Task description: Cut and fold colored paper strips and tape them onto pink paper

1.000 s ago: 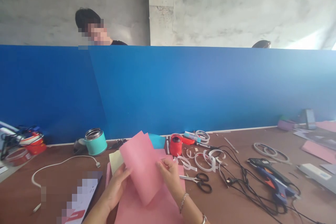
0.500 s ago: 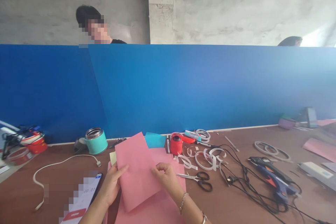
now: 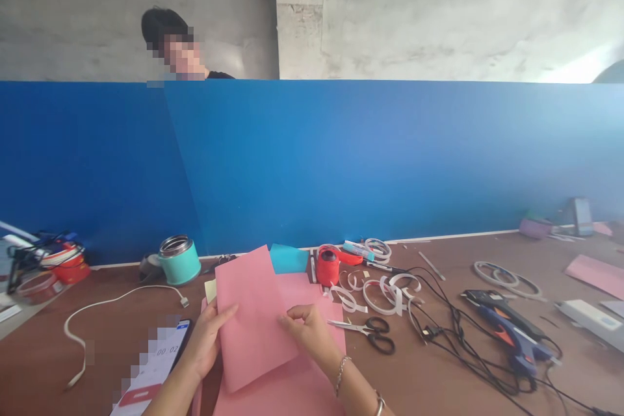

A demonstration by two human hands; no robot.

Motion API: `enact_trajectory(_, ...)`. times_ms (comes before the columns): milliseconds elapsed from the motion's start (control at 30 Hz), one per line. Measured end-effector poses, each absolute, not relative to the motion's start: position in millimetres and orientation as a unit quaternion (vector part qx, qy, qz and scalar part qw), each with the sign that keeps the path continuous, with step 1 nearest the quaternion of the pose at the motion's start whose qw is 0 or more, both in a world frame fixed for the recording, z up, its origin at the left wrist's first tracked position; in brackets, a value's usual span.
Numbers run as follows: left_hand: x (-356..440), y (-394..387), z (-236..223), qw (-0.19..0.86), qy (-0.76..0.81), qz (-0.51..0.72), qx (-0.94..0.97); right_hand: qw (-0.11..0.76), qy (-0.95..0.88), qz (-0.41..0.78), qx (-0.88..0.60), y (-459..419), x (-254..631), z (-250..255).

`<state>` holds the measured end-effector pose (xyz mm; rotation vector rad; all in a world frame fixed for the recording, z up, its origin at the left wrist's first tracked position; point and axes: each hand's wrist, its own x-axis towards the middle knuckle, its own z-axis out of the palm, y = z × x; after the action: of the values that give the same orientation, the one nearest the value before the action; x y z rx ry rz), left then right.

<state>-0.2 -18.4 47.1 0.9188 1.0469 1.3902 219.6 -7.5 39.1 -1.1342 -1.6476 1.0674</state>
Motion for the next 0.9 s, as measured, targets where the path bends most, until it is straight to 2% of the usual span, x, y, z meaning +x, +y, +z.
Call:
enact_trajectory(100,0,-19,48,0.556,0.444,0.588,0.385,0.404,-0.665,0.434,-0.454,-9,219,43)
enact_trajectory(367,9,-26,55,0.642,0.398,0.539,0.372,0.406,-0.620,0.500,-0.447,-10,217,46)
enact_trajectory(700,2,-19,48,0.566,0.484,0.566,0.356,0.364,-0.653,0.479,-0.459,-13,212,44)
enact_trajectory(900,-1,-16,40,0.582,0.467,0.572,0.341,0.382,-0.624,0.518,-0.443,-13,213,44)
